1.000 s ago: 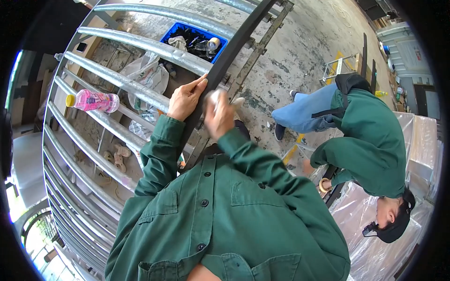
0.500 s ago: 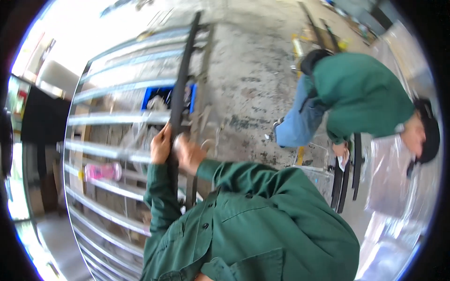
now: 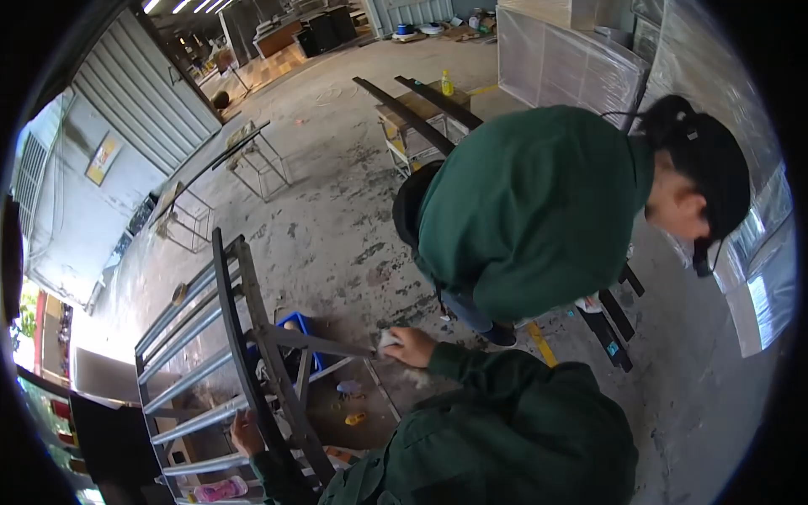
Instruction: Trimming the edges of dark furniture slats with a utility knife and cleaning them using a liquid solution and a cloth.
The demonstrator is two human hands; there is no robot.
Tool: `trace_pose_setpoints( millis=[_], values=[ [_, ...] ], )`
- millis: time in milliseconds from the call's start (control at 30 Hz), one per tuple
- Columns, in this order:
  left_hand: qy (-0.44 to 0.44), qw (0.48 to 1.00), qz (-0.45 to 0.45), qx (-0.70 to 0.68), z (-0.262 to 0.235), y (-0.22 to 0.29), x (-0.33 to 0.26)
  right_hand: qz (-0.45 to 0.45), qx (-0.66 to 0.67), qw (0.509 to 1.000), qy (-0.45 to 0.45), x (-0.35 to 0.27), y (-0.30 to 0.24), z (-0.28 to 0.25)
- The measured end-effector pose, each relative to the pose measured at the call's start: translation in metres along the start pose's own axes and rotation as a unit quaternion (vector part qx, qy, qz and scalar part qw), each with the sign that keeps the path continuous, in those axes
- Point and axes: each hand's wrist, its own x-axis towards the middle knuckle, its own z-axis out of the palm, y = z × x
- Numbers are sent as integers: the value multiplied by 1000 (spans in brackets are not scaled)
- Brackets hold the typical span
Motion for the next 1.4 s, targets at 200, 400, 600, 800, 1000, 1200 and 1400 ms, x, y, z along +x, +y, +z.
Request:
trace_pose_setpoints(
  millis=[200,400,600,800,1000,1200,1400],
  values=[
    [-15,972,-1,-233,-10,136,-12,76,-16,996,54,-27,36,-77],
    [-359,825,-1,-437,54,317,-120,13,102,993,54,-38,51,-74],
    [-529,698,-87,-475,38,377,-165,-62,156,979,117,-82,16,-87],
    [-460,726,-10,-511,41,359,-176,12,214,976,29,-104,12,-106],
    [-232,880,103,-402,7,312,-155,78,341,934,77,-109,15,-99],
    [-36,945,13,-325,-54,182,-130,131,309,937,-102,-82,-43,-31],
    [56,981,-57,-176,-101,60,-107,117,245,923,-272,-31,-66,94]
  ],
)
